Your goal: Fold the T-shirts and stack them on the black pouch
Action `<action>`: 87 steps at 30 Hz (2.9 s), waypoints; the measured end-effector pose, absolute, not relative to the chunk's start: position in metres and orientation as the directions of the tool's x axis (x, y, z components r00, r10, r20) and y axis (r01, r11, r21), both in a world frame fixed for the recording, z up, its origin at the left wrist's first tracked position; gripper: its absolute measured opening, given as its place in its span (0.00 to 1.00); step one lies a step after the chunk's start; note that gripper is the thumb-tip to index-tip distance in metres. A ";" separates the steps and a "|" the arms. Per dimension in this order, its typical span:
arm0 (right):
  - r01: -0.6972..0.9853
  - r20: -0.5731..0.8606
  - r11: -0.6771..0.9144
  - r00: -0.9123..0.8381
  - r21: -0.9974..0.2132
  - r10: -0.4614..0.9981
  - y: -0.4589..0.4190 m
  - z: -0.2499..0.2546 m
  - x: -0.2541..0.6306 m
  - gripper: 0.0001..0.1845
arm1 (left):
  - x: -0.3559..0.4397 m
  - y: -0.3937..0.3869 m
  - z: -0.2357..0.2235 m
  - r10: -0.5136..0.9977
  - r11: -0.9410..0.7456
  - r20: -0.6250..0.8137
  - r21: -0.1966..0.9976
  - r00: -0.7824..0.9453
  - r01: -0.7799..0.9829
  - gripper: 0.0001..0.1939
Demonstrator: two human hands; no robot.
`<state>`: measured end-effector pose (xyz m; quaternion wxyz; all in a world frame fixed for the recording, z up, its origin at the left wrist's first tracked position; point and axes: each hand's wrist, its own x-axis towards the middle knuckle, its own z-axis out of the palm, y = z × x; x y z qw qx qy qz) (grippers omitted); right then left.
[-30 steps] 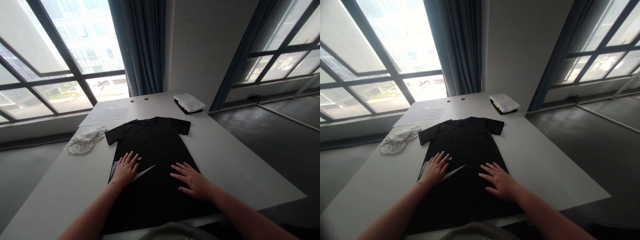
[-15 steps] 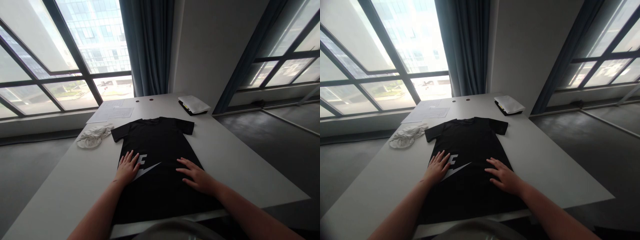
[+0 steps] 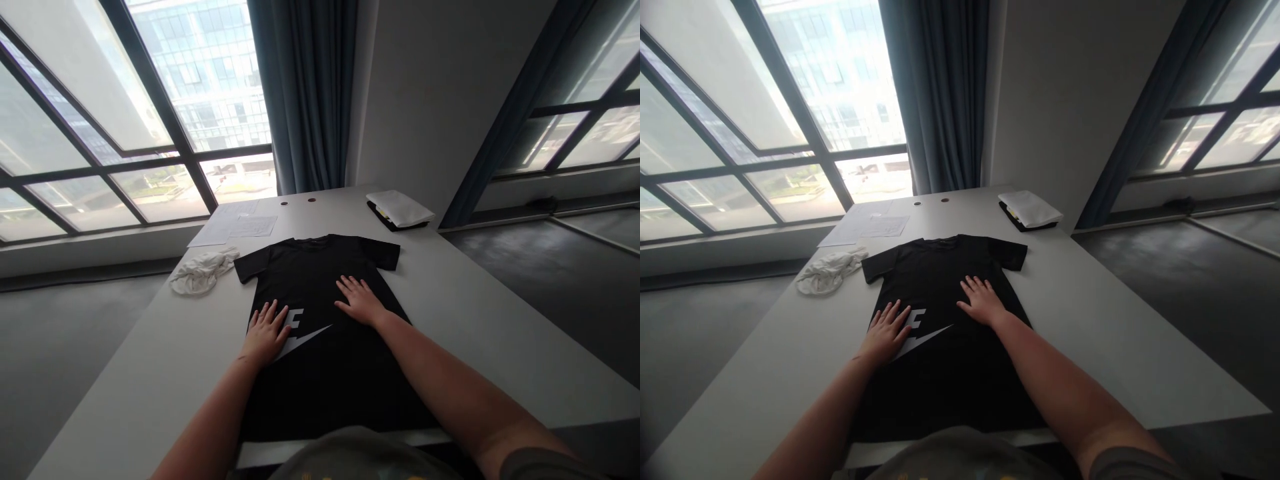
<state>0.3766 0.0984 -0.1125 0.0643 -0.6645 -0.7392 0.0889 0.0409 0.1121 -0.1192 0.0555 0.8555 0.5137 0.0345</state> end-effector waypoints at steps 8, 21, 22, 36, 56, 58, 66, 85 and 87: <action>0.976 0.026 0.113 -0.110 -0.187 0.994 0.090 -0.133 0.405 0.37 | 0.039 0.112 -0.121 0.876 -0.475 -0.004 0.156 0.482 0.866 0.32; 0.973 0.033 0.131 -0.127 -0.188 0.991 0.093 -0.135 0.402 0.37 | 0.025 0.116 -0.118 0.859 -0.509 0.038 0.171 0.510 0.844 0.30; 0.973 0.031 0.132 -0.128 -0.187 0.991 0.093 -0.134 0.402 0.37 | 0.018 0.126 -0.116 0.869 -0.493 0.067 0.185 0.490 0.850 0.29; 0.932 -0.013 0.202 -0.216 -0.299 0.976 0.099 -0.105 0.406 0.34 | -0.019 0.262 -0.121 0.984 -0.043 0.176 0.194 0.008 0.980 0.29; 0.847 0.209 0.360 -0.299 -0.390 0.931 0.218 -0.104 0.177 0.28 | -0.025 0.308 -0.144 0.967 -0.162 0.239 0.321 0.086 0.933 0.26; 0.853 0.179 0.343 -0.295 -0.394 0.939 0.219 -0.111 0.180 0.30 | -0.027 0.314 -0.147 0.953 -0.202 0.288 0.396 0.088 0.896 0.26; 0.828 0.126 0.392 -0.374 -0.400 0.919 0.219 -0.112 0.176 0.27 | -0.026 0.319 -0.146 0.863 -0.393 0.497 0.551 0.090 0.736 0.28; 0.289 0.373 0.281 0.342 -0.915 0.863 0.257 -0.120 0.212 0.20 | 0.018 0.271 -0.096 0.742 -0.651 0.536 0.429 0.403 0.626 0.30; 0.313 0.331 0.222 0.357 -0.923 0.874 0.258 -0.120 0.217 0.23 | 0.024 0.267 -0.095 0.725 -0.685 0.465 0.407 0.509 0.604 0.30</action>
